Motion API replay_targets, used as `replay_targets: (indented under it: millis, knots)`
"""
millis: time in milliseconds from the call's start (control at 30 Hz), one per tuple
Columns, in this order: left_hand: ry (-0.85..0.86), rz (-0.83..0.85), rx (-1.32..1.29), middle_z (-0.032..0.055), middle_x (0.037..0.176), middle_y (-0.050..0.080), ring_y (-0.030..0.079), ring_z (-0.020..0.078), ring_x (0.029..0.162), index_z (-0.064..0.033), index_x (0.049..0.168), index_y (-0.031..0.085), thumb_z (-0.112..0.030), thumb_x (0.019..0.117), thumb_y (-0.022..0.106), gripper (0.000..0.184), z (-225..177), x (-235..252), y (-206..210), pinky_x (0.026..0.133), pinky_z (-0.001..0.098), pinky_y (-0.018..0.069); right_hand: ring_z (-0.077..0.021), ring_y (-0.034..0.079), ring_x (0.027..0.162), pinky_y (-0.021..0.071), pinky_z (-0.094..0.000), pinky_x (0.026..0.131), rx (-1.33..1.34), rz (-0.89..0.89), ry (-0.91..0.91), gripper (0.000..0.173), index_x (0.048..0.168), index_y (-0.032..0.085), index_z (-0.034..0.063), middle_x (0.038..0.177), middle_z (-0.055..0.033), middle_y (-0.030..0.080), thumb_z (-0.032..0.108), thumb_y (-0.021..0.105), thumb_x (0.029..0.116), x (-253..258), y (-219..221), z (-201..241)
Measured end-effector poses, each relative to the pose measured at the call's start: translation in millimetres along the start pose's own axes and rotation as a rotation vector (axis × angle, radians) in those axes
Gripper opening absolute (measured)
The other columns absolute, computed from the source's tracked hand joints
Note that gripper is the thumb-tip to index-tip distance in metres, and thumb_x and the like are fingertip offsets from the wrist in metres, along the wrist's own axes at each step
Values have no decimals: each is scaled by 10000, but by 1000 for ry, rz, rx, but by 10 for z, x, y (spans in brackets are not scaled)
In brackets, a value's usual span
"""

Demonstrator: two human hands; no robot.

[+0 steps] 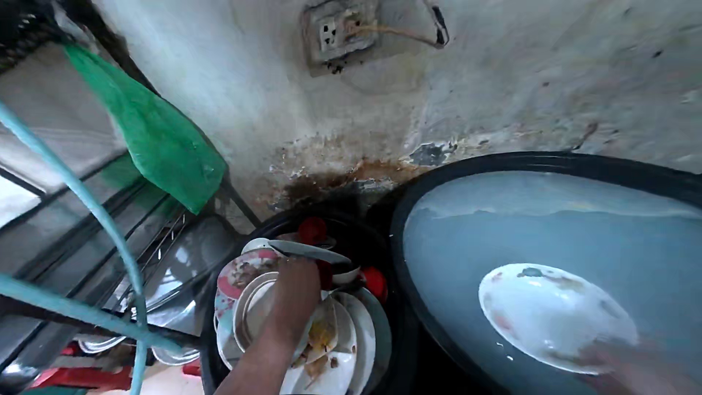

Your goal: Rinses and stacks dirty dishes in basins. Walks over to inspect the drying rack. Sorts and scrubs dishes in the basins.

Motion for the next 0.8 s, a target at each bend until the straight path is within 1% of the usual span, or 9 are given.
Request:
replay_targets:
  millis: [67, 133, 233, 367, 467, 567, 667, 767, 800]
  knots:
    - [68, 68, 12, 235, 1312, 630, 593, 426, 1244, 17, 1261, 648, -131, 1046, 492, 304, -351, 46, -34, 1021, 610, 481, -171, 658, 794, 599, -415, 611, 82, 63, 47, 769, 1501, 211, 69, 1081, -102, 530, -113, 506, 814, 2, -29, -35]
    - [142, 156, -30, 250, 1344, 602, 604, 431, 1231, 26, 1308, 610, -92, 1045, 485, 313, -641, 63, 62, 971, 605, 521, -161, 673, 724, 604, -394, 570, 142, 84, 67, 676, 1423, 288, 71, 1011, -77, 576, -101, 506, 807, -32, -11, -72]
    - [92, 206, -122, 249, 1422, 550, 557, 422, 1304, 49, 1383, 544, -104, 1043, 502, 376, -767, 282, 380, 1024, 587, 497, -161, 667, 663, 600, -381, 550, 197, 123, 96, 605, 1355, 327, 72, 932, -61, 596, -109, 491, 803, -108, 89, -37]
    - [-35, 175, -252, 251, 1455, 531, 518, 411, 1359, 46, 1404, 534, -144, 1062, 480, 394, -696, 547, 675, 1091, 558, 461, -196, 686, 700, 616, -425, 558, 239, 134, 92, 676, 1409, 292, 65, 971, -91, 594, -134, 495, 796, -205, 150, -24]
    - [-21, 164, -254, 226, 1408, 583, 566, 389, 1316, 0, 1359, 591, -209, 1062, 496, 375, -637, 681, 673, 1064, 573, 478, -155, 659, 649, 594, -373, 533, 175, 142, 76, 770, 1485, 223, 77, 947, -73, 569, -134, 497, 797, -254, 198, 38]
    - [11, 168, -446, 223, 1371, 608, 574, 357, 1305, -4, 1337, 617, -252, 1061, 524, 383, -573, 772, 523, 1100, 541, 446, -139, 646, 629, 570, -334, 505, 138, 147, 63, 855, 1544, 179, 100, 957, -81, 574, -144, 503, 791, -318, 268, 132]
    - [79, 151, -514, 218, 1311, 641, 593, 354, 1261, -12, 1291, 653, -288, 1048, 560, 379, -556, 559, 358, 1103, 549, 427, -161, 677, 690, 590, -353, 518, 191, 177, 45, 861, 1547, 184, 111, 1023, -99, 585, -156, 487, 786, -388, 378, 239]
    - [199, 111, -235, 210, 1310, 662, 590, 391, 1277, -26, 1304, 658, -363, 1059, 517, 439, -807, 99, 350, 1153, 628, 329, -156, 677, 685, 577, -319, 502, 215, 198, 43, 826, 1549, 211, 131, 1030, -103, 589, -168, 475, 825, -499, 534, 393]
    - [229, 119, -184, 212, 1317, 659, 592, 401, 1271, -23, 1305, 652, -344, 1063, 506, 427, -907, -18, 402, 1142, 638, 335, -156, 677, 692, 574, -313, 505, 202, 216, 30, 828, 1555, 213, 132, 1040, -107, 593, -169, 473, 829, -536, 601, 442]
Point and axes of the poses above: each hand's wrist, its own x-axis towards the middle knuckle, its own y-axis out of the palm, z = x × y, the point moved 4 cm from there along x, towards the middle knuckle
